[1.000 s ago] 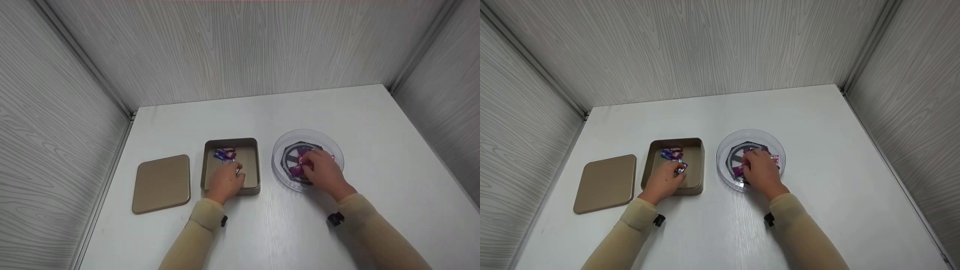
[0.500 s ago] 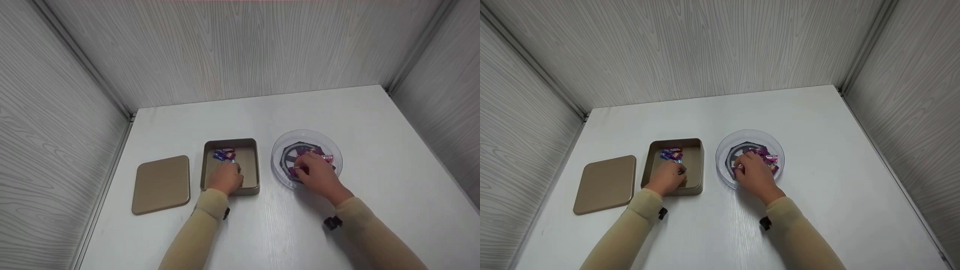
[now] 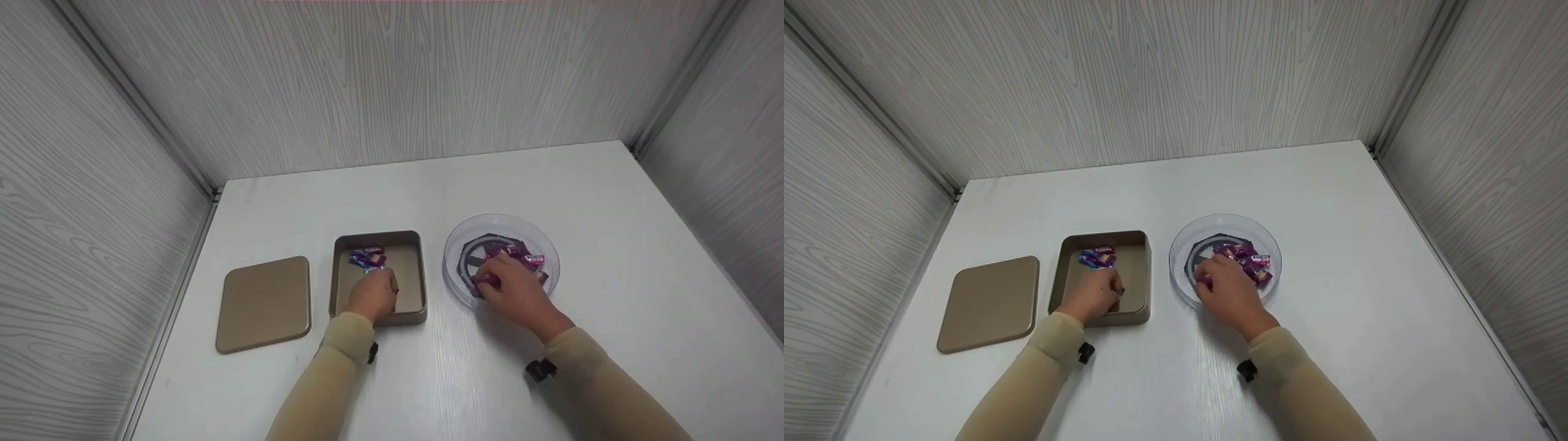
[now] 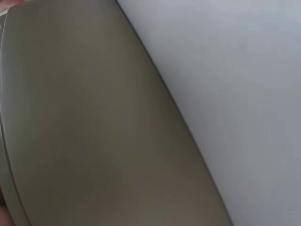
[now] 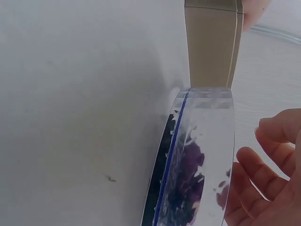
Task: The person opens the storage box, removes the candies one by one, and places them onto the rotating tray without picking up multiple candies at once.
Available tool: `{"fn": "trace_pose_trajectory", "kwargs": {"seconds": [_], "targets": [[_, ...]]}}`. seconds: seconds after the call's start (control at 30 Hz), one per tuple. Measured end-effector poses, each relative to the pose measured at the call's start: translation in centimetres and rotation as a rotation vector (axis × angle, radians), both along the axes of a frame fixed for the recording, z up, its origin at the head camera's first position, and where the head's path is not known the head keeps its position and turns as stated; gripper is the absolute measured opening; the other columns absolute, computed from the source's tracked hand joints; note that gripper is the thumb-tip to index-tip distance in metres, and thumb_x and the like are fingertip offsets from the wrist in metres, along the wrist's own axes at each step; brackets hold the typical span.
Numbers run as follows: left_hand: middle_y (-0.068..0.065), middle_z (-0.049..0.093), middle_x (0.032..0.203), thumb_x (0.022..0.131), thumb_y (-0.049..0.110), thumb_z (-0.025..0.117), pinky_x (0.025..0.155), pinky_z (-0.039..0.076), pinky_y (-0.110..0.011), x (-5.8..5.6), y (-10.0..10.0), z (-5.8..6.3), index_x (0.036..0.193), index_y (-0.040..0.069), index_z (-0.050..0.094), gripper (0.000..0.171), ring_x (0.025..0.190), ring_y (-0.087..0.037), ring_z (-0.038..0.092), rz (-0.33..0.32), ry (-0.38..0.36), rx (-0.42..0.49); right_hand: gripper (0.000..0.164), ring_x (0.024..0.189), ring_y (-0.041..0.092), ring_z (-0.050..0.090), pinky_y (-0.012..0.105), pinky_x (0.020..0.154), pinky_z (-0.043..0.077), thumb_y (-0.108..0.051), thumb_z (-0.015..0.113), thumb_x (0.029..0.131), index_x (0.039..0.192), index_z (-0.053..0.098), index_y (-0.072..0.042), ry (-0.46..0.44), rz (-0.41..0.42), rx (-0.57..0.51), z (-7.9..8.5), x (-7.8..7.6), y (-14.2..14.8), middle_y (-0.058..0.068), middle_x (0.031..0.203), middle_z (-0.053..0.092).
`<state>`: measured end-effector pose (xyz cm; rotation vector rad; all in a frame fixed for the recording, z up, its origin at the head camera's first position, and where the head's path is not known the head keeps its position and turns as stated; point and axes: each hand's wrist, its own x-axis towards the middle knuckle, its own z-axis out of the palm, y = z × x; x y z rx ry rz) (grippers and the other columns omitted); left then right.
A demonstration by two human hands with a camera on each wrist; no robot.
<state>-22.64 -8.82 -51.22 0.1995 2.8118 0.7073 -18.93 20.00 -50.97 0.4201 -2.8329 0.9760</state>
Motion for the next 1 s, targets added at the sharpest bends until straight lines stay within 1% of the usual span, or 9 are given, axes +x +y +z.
{"fn": "trace_pose_trajectory", "kwargs": {"seconds": [0.13,0.27,0.37,0.47,0.53,0.67,0.77,0.87,1.0], "targets": [[0.0,0.06,0.079,0.09,-0.001,0.061,0.069,0.049,-0.038,0.6,0.4,0.0,0.089,0.013,0.059,0.014,0.075,-0.019,0.058,0.014,-0.017,0.056,0.01,0.092,0.017,0.054,0.038,0.085,0.05,-0.01,0.068,0.089,0.097,0.069,-0.016,0.012,0.008,-0.011,0.2,0.1,-0.1,-0.002,0.099,0.059],[-0.002,0.061,0.08,0.09,-0.002,0.059,0.071,0.049,-0.039,1.0,0.8,0.0,0.091,0.012,0.058,0.013,0.076,-0.02,0.059,0.026,0.008,0.082,0.011,0.094,0.018,0.056,0.039,0.089,0.05,-0.01,0.07,0.089,0.099,0.069,-0.015,0.034,0.025,-0.021,0.2,0.2,-0.4,-0.001,0.101,0.06],[-0.005,0.065,0.091,0.092,0.001,0.059,0.078,0.051,-0.041,1.2,1.0,0.1,0.103,0.01,0.06,0.015,0.083,-0.021,0.061,0.057,0.042,0.105,0.011,0.096,0.018,0.057,0.04,0.089,0.05,-0.011,0.071,0.089,0.099,0.069,-0.014,0.051,0.043,-0.025,0.2,0.3,-0.7,0.0,0.101,0.06],[-0.006,0.067,0.105,0.095,0.006,0.059,0.085,0.051,-0.043,1.3,1.2,0.4,0.122,0.009,0.059,0.027,0.09,-0.022,0.062,0.094,0.054,0.153,0.011,0.095,0.017,0.058,0.04,0.088,0.051,-0.011,0.072,0.089,0.1,0.069,-0.012,0.056,0.06,-0.04,0.3,0.4,-1.1,-0.002,0.1,0.06],[-0.006,0.066,0.112,0.097,0.01,0.059,0.089,0.05,-0.043,1.5,1.3,0.7,0.127,0.01,0.06,0.03,0.097,-0.022,0.063,0.099,0.066,0.18,0.012,0.094,0.016,0.059,0.039,0.086,0.052,-0.01,0.071,0.089,0.102,0.07,-0.011,0.049,0.068,-0.06,0.4,0.5,-1.4,-0.002,0.1,0.06],[-0.002,0.064,0.112,0.098,0.015,0.061,0.09,0.05,-0.041,2.1,1.6,1.6,0.119,0.014,0.066,0.021,0.102,-0.02,0.061,0.069,0.108,0.222,0.017,0.092,0.017,0.06,0.04,0.084,0.053,-0.009,0.071,0.09,0.107,0.069,-0.011,0.018,0.083,-0.091,0.8,1.1,-2.1,0.002,0.101,0.062],[0.0,0.062,0.104,0.098,0.018,0.064,0.083,0.051,-0.038,2.8,1.8,2.2,0.111,0.015,0.067,0.014,0.094,-0.018,0.06,0.051,0.126,0.287,0.021,0.093,0.021,0.063,0.041,0.084,0.054,-0.01,0.072,0.09,0.11,0.068,-0.012,0.01,0.107,-0.109,1.3,1.7,-2.8,0.004,0.104,0.064],[0.003,0.062,0.096,0.098,0.022,0.066,0.076,0.05,-0.036,3.4,2.1,2.7,0.106,0.018,0.066,0.009,0.087,-0.016,0.058,0.044,0.124,0.346,0.024,0.095,0.022,0.066,0.042,0.082,0.055,-0.01,0.074,0.09,0.112,0.067,-0.015,0.044,0.141,-0.127,1.5,2.2,-3.6,0.002,0.106,0.064],[0.007,0.063,0.093,0.098,0.027,0.066,0.077,0.051,-0.034,4.3,2.6,2.9,0.102,0.022,0.064,0.007,0.086,-0.013,0.058,0.024,0.122,0.377,0.028,0.095,0.018,0.066,0.04,0.08,0.056,-0.01,0.075,0.089,0.115,0.066,-0.016,0.095,0.184,-0.137,1.3,2.7,-4.4,0.0,0.11,0.064]]}}
